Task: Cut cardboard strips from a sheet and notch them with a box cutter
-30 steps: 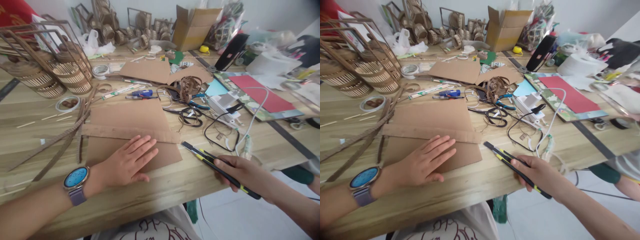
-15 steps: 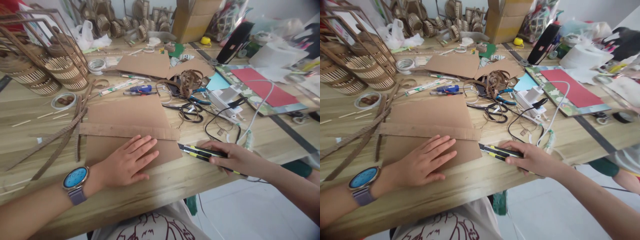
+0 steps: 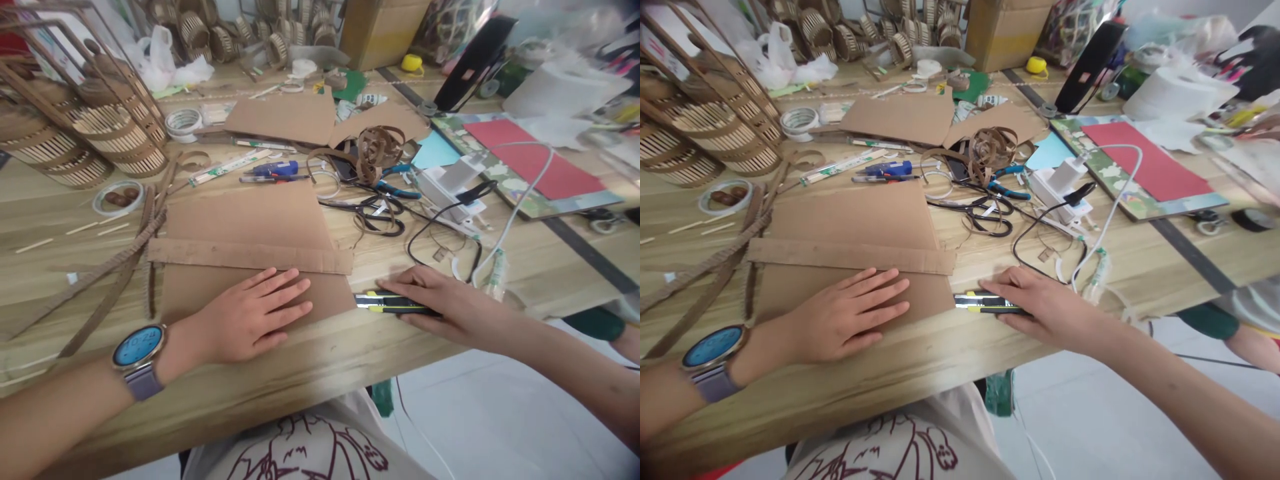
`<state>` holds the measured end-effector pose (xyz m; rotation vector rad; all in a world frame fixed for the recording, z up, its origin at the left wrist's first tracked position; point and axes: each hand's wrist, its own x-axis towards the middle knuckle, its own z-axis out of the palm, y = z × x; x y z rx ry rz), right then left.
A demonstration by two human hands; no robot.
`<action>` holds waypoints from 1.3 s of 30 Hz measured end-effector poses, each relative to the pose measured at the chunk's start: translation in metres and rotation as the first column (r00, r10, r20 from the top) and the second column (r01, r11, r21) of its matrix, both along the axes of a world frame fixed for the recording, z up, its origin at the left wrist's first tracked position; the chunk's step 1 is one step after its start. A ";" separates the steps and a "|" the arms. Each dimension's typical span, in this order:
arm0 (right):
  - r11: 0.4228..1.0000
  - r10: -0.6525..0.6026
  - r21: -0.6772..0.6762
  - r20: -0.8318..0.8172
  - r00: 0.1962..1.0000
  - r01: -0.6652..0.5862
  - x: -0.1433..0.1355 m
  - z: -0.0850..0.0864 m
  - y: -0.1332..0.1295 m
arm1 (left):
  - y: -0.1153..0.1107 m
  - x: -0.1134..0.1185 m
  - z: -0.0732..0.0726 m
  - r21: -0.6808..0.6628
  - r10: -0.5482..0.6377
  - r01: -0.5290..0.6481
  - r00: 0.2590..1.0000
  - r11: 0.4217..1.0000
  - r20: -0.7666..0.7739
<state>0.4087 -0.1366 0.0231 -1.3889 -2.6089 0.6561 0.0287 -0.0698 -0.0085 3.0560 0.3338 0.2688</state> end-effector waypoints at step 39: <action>0.910 -0.278 0.352 0.134 0.951 0.217 -0.037 -0.021 -0.056 | 0.003 0.010 -0.002 -0.030 0.080 -0.080 0.997 0.996 -0.006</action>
